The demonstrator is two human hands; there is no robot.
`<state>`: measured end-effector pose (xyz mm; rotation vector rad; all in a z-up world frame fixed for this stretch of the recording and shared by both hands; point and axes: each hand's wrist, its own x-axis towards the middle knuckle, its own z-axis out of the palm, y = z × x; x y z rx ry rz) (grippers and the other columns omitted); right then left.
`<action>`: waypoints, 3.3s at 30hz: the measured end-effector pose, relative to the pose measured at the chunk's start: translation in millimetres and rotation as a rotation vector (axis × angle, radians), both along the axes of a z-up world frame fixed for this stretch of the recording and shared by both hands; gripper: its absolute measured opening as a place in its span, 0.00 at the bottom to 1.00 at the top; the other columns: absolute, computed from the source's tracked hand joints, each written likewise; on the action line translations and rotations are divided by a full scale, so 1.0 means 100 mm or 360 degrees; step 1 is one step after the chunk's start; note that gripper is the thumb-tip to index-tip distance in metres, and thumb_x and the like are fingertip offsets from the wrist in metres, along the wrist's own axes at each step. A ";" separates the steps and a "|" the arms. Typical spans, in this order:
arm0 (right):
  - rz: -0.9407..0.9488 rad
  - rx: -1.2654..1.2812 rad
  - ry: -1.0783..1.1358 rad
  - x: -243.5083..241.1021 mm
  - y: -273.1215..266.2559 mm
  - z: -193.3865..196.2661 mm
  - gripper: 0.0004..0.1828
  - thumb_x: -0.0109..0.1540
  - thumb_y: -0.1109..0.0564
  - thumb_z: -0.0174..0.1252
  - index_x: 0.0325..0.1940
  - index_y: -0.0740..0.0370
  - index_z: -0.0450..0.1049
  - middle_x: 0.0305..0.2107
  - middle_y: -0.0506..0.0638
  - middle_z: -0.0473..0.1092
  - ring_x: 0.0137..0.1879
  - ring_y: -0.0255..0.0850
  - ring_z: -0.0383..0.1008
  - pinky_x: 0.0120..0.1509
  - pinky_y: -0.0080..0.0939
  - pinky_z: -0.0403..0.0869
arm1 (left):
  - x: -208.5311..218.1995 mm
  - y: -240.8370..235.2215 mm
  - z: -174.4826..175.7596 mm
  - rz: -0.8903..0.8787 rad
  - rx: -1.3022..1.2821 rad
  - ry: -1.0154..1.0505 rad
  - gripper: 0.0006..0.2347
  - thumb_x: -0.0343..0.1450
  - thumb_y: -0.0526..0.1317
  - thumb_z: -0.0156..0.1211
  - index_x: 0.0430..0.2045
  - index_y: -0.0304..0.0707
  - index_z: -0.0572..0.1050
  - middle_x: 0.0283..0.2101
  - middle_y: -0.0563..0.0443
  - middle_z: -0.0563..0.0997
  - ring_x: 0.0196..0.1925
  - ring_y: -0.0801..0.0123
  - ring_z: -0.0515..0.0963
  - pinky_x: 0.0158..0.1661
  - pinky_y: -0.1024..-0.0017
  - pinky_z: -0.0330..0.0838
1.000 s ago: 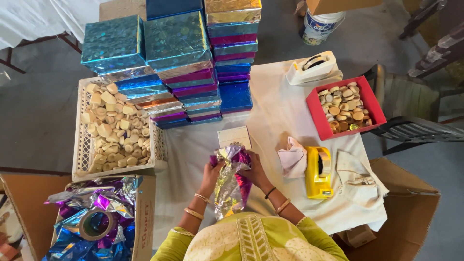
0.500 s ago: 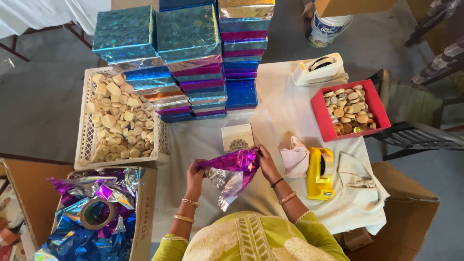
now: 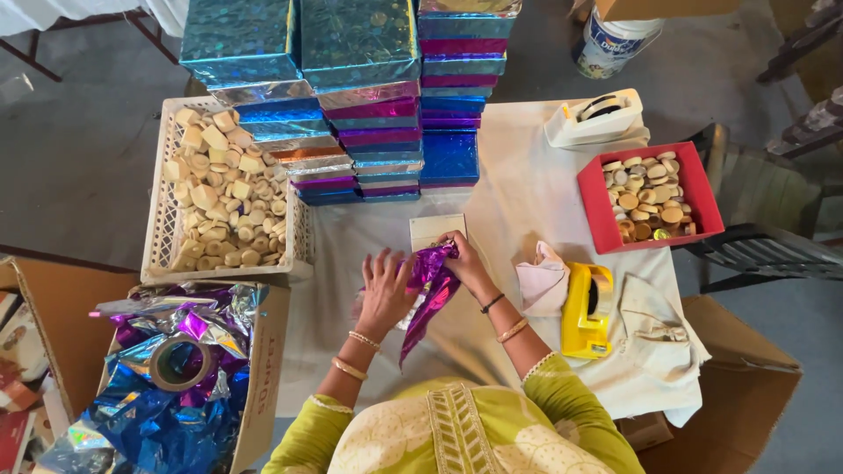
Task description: The person places small wooden items into a small box, closes the lid, and then wraps the box in shiny metallic foil. The wrapped box is then placed on a stack of other wrapped boxes.
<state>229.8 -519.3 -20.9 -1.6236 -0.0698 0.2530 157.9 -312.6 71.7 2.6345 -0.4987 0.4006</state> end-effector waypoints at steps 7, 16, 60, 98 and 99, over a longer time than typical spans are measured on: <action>0.0137 0.0170 0.0015 0.00 -0.17 -0.06 0.26 0.54 0.72 0.59 0.54 0.57 0.66 0.39 0.44 0.69 0.46 0.31 0.71 0.50 0.32 0.72 | 0.18 0.26 -0.75 0.0265 -0.0481 0.0522 0.05 0.78 0.42 0.57 0.45 0.46 0.75 0.47 0.56 0.79 0.52 0.62 0.76 0.59 0.57 0.68; 0.0149 0.0138 -0.0022 0.08 -0.21 -0.31 0.21 0.56 0.72 0.58 0.51 0.59 0.70 0.38 0.43 0.69 0.44 0.31 0.70 0.49 0.34 0.71 | 0.14 -0.02 -0.34 -0.0174 0.0077 -0.0244 0.22 0.59 0.33 0.68 0.49 0.42 0.76 0.54 0.39 0.75 0.62 0.43 0.66 0.61 0.37 0.50; 0.0591 -0.1504 -0.0663 -1.00 -0.38 -0.53 0.23 0.53 0.60 0.62 0.53 0.57 0.74 0.56 0.57 0.67 0.56 0.57 0.66 0.58 0.55 0.69 | 0.01 0.00 -1.05 -0.0306 0.0222 -0.0015 0.16 0.60 0.40 0.60 0.41 0.40 0.76 0.46 0.43 0.77 0.58 0.50 0.71 0.56 0.36 0.56; -0.0251 -0.0835 -0.0182 -0.30 -0.62 -1.07 0.12 0.56 0.57 0.63 0.41 0.64 0.77 0.36 0.59 0.70 0.45 0.57 0.74 0.53 0.49 0.73 | 0.01 -0.02 -1.47 0.0171 0.0558 0.0203 0.17 0.67 0.33 0.56 0.51 0.41 0.74 0.56 0.43 0.72 0.61 0.50 0.68 0.59 0.40 0.58; -0.0203 -0.0845 -0.0144 -0.31 -0.59 -0.95 0.16 0.53 0.55 0.66 0.43 0.64 0.78 0.36 0.59 0.70 0.46 0.56 0.75 0.53 0.48 0.73 | -0.01 -0.08 -1.44 0.0015 0.0560 0.0239 0.19 0.68 0.33 0.56 0.55 0.39 0.72 0.58 0.40 0.71 0.60 0.48 0.68 0.58 0.40 0.59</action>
